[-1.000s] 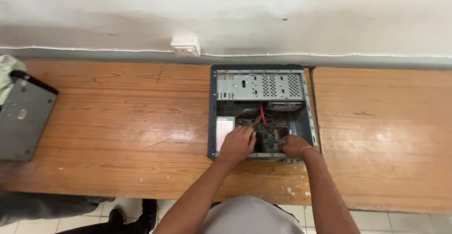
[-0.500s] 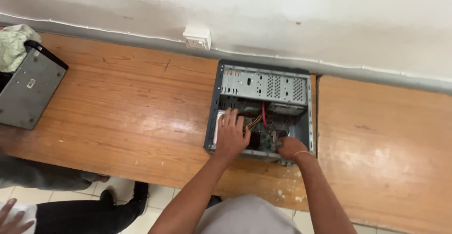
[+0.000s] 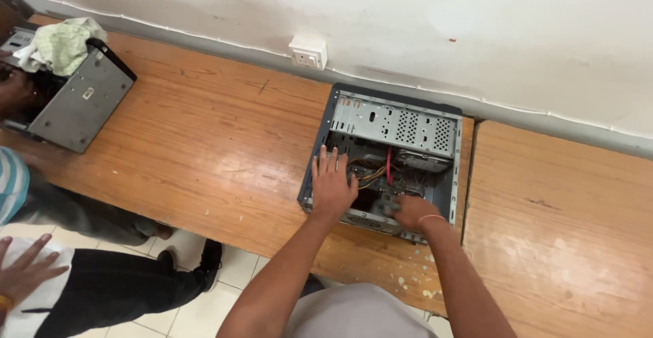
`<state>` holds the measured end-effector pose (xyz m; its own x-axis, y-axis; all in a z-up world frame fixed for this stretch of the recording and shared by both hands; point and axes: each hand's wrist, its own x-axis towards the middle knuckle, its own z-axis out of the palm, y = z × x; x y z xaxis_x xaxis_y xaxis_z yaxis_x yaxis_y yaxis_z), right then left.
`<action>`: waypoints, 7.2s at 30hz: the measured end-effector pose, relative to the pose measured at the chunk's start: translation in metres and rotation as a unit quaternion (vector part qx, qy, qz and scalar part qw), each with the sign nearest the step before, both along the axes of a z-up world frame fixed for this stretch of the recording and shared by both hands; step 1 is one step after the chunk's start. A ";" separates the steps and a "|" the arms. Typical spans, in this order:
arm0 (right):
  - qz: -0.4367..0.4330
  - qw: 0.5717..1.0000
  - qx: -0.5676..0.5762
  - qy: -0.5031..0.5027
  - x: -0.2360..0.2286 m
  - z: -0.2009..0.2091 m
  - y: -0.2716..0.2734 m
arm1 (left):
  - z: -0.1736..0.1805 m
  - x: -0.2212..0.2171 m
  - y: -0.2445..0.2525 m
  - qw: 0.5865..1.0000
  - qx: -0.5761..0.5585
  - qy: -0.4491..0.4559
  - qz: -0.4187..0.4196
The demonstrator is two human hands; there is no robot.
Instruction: The person cleans the interior of an open desktop computer case placed on a wooden table. Using a cloth, they wipe the power supply unit, motherboard, and internal cables, moving components slightly to reach different areas.
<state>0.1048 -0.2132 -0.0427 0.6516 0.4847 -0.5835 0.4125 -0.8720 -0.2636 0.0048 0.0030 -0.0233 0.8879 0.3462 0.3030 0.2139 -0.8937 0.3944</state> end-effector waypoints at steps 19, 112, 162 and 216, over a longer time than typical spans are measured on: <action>0.094 0.995 -0.021 0.005 0.036 -0.029 -0.024 | 0.009 0.001 -0.006 1.000 0.021 0.002 0.020; -0.163 0.931 0.313 0.090 -0.027 0.017 0.018 | 0.060 0.006 -0.005 0.891 -0.113 0.102 -0.428; -0.162 0.973 -0.038 -0.160 -0.125 0.096 -0.038 | -0.141 0.114 -0.159 0.777 -0.539 0.236 -0.224; 0.051 0.996 0.051 -0.055 -0.123 0.106 -0.124 | -0.125 0.167 -0.200 0.607 -0.686 -0.238 0.323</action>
<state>-0.0181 -0.3370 0.0636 0.6532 0.6045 -0.4559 0.5283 -0.7952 -0.2975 0.1720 -0.1972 -0.1480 0.3579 0.7914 -0.4956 -0.0843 0.5560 0.8269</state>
